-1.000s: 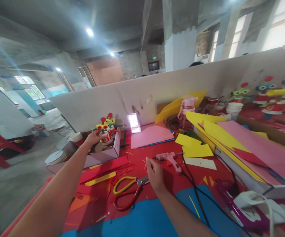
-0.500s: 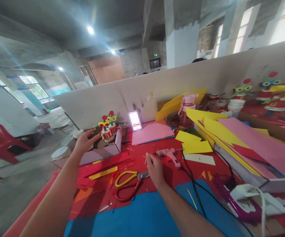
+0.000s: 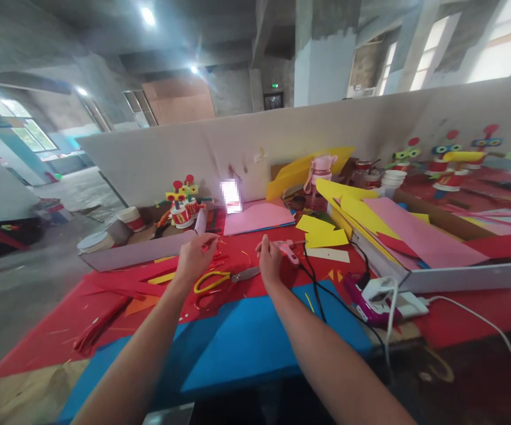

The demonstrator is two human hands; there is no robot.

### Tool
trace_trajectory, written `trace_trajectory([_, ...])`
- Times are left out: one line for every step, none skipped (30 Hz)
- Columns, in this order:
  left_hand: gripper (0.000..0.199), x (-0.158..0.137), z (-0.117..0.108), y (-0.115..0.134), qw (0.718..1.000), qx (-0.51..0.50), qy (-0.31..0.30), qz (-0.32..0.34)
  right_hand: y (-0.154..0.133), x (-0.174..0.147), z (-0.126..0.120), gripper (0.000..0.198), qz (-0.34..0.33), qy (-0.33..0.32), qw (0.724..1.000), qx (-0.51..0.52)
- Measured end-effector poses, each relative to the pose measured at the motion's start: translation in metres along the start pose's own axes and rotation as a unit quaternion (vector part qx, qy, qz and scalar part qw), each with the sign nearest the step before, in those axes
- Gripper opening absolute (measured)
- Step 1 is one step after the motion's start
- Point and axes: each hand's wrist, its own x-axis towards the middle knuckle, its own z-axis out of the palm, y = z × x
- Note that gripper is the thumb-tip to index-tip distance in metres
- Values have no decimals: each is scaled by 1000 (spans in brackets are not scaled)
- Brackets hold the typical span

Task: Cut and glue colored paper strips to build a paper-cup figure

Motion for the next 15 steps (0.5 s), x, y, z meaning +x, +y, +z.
trace_trajectory([23,-5,7,0,1000,17,1,-9,1,1,-1,58,-4,0,1000,-2])
trace_trajectory([23,-9,13,-2,999,38,-1,-15,2,2,-1,59,-8,0,1000,-6])
trace_trajectory([23,-12,16,-4,998,61,-5,-22,2,3,-2,59,-12,-1,1000,-11])
trace_trajectory([23,-13,18,-7,996,81,-10,-28,2,3,-2,59,-16,0,1000,-17])
trace_trajectory([22,-14,18,-11,995,96,-13,-36,2,4,-2,59,-17,0,1000,-22])
trace_trajectory([22,-13,16,-15,993,107,-13,-45,3,4,-1,59,-17,0,1000,-25])
trace_trajectory([23,-12,13,-19,992,112,-10,-54,3,4,-1,59,-17,0,999,-27])
trace_trajectory([23,-10,10,-24,991,115,-5,-64,3,4,0,59,-16,-4,1000,-27])
trace_trajectory([24,-9,6,-29,990,118,1,-75,4,4,0,58,-15,-8,1000,-26])
trace_trajectory([25,-8,3,-33,989,122,4,-85,4,3,1,58,-15,-15,999,-25])
trace_trajectory([25,-8,1,-38,988,124,6,-94,4,2,1,58,-16,-22,999,-25])
trace_trajectory([26,-8,-1,-42,987,127,5,-102,4,2,1,59,-20,-29,999,-27])
trace_trajectory([26,-10,-1,-45,986,127,3,-108,4,1,1,59,-23,-33,999,-29])
trace_trajectory([27,-11,-1,-47,985,126,-2,-113,4,0,0,59,-24,-32,999,-30])
trace_trajectory([26,-13,1,-48,985,125,-10,-117,4,-1,0,59,-22,-30,999,-31])
